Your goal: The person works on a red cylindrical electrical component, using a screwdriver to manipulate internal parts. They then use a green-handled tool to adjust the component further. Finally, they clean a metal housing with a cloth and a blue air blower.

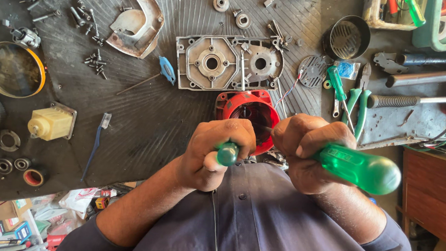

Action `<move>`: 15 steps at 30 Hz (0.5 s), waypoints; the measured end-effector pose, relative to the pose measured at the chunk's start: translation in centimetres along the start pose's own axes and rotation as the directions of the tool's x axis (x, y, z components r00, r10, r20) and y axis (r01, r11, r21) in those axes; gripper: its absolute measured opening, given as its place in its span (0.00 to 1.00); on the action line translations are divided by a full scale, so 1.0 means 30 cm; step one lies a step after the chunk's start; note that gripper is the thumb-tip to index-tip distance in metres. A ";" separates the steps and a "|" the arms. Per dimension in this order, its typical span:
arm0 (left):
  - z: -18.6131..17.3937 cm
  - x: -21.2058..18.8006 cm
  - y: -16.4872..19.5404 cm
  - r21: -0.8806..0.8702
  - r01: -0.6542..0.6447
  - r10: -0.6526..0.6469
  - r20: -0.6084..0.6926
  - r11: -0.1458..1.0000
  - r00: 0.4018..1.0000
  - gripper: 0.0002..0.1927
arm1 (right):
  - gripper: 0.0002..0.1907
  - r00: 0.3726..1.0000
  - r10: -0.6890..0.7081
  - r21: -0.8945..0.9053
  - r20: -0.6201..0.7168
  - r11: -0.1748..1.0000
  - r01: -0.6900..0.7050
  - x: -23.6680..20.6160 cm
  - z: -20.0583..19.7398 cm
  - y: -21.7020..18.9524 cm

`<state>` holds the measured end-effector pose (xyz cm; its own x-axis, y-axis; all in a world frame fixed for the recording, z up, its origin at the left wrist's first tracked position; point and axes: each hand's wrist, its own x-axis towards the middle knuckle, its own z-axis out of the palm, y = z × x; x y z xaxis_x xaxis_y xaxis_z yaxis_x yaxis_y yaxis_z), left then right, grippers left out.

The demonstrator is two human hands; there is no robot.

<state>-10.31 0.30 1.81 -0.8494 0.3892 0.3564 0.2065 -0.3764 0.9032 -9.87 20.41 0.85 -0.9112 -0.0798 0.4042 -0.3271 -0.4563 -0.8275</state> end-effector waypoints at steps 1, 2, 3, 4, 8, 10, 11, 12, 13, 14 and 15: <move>0.000 0.001 0.000 -0.001 -0.001 0.001 0.003 1.000 1.000 0.36 | 0.33 1.000 -0.006 -0.015 -0.006 1.000 0.006 0.003 0.000 -0.001; -0.002 0.002 0.001 -0.001 0.000 0.000 0.008 1.000 1.000 0.36 | 0.33 1.000 -0.013 -0.028 -0.012 1.000 0.012 0.007 0.000 0.000; -0.002 0.003 0.002 -0.003 0.001 -0.001 0.013 1.000 1.000 0.36 | 0.33 1.000 0.006 -0.036 -0.005 0.999 -0.006 0.011 0.000 -0.001; -0.004 0.004 0.002 -0.004 0.002 -0.002 0.017 1.000 1.000 0.36 | 0.33 1.000 0.026 -0.043 0.003 0.999 -0.026 0.015 0.000 -0.001; -0.011 0.011 0.004 0.007 0.006 -0.006 0.019 1.000 1.000 0.35 | 0.32 0.999 0.045 -0.004 0.024 0.999 -0.045 0.026 0.003 -0.006; -0.014 0.015 0.002 0.008 0.010 -0.010 0.028 1.000 1.000 0.35 | 0.33 0.997 0.078 -0.015 0.021 0.997 -0.078 0.028 0.004 -0.010; -0.015 0.016 0.001 0.002 0.018 -0.018 0.028 1.000 0.999 0.35 | 0.33 0.995 0.094 -0.021 0.018 0.995 -0.094 0.028 0.005 -0.011; -0.016 0.018 0.000 -0.003 0.025 -0.025 0.029 1.000 0.999 0.35 | 0.32 0.996 0.091 -0.024 0.024 0.996 -0.090 0.028 0.005 -0.011; -0.017 0.019 -0.001 -0.006 0.032 -0.032 0.029 0.999 0.999 0.36 | 0.32 0.996 0.088 -0.027 0.031 0.996 -0.087 0.027 0.005 -0.010; -0.018 0.020 -0.001 -0.013 0.030 -0.029 0.018 0.999 0.999 0.36 | 0.32 0.995 0.088 -0.029 0.038 0.996 -0.087 0.026 0.006 -0.009; -0.018 0.020 -0.002 -0.020 0.026 -0.026 0.009 0.999 1.000 0.36 | 0.32 0.995 0.090 -0.030 0.039 0.996 -0.089 0.024 0.006 -0.008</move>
<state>-11.11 0.10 1.84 -0.8500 0.4064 0.3352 0.1746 -0.3831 0.9071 -10.40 20.29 1.43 -0.9265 -0.1549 0.3429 -0.2524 -0.4203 -0.8716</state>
